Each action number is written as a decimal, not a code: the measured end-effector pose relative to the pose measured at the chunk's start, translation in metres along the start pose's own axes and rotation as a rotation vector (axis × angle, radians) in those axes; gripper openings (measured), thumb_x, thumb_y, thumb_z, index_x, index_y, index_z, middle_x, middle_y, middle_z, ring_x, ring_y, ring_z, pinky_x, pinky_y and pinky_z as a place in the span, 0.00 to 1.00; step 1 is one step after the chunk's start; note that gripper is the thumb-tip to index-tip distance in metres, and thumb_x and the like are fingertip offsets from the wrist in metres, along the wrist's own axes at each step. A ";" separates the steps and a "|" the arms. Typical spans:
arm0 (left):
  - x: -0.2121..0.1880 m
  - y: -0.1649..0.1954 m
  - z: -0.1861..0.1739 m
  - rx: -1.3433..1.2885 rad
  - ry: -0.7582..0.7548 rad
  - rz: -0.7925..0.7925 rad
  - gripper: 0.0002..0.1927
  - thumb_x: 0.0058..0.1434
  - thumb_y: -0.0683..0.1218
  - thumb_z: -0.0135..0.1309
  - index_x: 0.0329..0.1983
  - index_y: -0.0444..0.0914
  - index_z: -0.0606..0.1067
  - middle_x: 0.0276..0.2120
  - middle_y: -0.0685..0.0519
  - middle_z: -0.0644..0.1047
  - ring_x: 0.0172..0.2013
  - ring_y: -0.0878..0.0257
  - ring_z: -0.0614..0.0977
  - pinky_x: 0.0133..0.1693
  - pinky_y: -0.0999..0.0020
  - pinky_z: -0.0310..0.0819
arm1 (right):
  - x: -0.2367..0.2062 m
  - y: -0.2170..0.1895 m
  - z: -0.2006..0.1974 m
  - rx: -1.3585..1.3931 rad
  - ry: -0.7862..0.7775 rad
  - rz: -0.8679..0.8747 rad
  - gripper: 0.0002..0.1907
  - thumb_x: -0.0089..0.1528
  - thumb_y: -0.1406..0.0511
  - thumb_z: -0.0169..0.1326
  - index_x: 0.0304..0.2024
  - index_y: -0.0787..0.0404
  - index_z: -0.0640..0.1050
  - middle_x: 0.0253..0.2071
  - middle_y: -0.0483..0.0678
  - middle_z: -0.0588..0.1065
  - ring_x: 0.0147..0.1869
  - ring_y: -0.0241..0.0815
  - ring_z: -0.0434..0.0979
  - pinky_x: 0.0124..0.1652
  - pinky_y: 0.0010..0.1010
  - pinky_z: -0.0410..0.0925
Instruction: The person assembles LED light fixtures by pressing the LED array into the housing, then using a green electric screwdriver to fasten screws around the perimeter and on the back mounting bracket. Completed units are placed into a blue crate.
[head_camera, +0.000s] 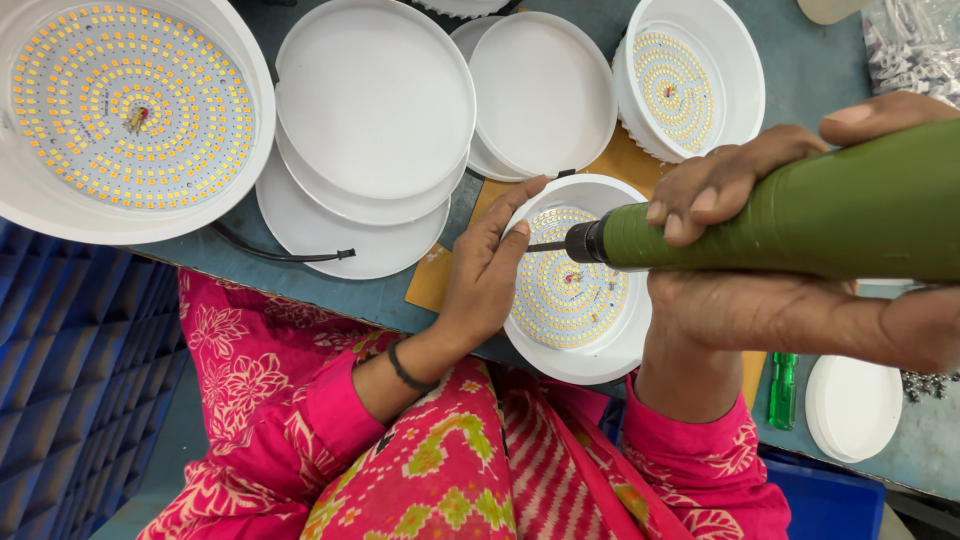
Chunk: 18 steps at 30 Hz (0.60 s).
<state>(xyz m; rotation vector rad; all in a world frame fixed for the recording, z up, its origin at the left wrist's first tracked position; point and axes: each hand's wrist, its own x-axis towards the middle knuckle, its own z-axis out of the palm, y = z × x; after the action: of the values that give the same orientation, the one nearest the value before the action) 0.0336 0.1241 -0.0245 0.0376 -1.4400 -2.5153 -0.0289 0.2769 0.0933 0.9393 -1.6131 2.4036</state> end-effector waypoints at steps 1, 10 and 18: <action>0.000 0.000 0.000 0.027 0.007 0.015 0.23 0.72 0.39 0.40 0.68 0.28 0.68 0.59 0.44 0.77 0.59 0.62 0.77 0.62 0.68 0.69 | -0.001 0.000 0.001 0.001 0.011 0.001 0.55 0.54 0.24 0.34 0.56 0.64 0.61 0.29 0.60 0.67 0.25 0.52 0.66 0.28 0.38 0.62; 0.000 0.000 -0.002 0.083 0.021 0.044 0.22 0.72 0.39 0.40 0.68 0.28 0.68 0.59 0.44 0.77 0.59 0.62 0.77 0.63 0.68 0.69 | 0.003 0.001 0.012 0.036 0.047 -0.015 0.53 0.54 0.25 0.38 0.51 0.66 0.62 0.27 0.63 0.69 0.22 0.52 0.64 0.26 0.39 0.62; 0.004 -0.010 -0.006 0.086 0.030 0.069 0.22 0.71 0.38 0.40 0.66 0.28 0.69 0.59 0.44 0.76 0.59 0.61 0.77 0.63 0.68 0.68 | 0.009 0.008 0.018 0.004 0.060 -0.030 0.50 0.60 0.27 0.43 0.51 0.67 0.63 0.24 0.60 0.67 0.18 0.51 0.65 0.25 0.39 0.62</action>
<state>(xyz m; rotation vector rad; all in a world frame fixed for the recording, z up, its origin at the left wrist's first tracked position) 0.0289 0.1233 -0.0356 0.0405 -1.5102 -2.3877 -0.0314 0.2554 0.0961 0.8763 -1.5632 2.3918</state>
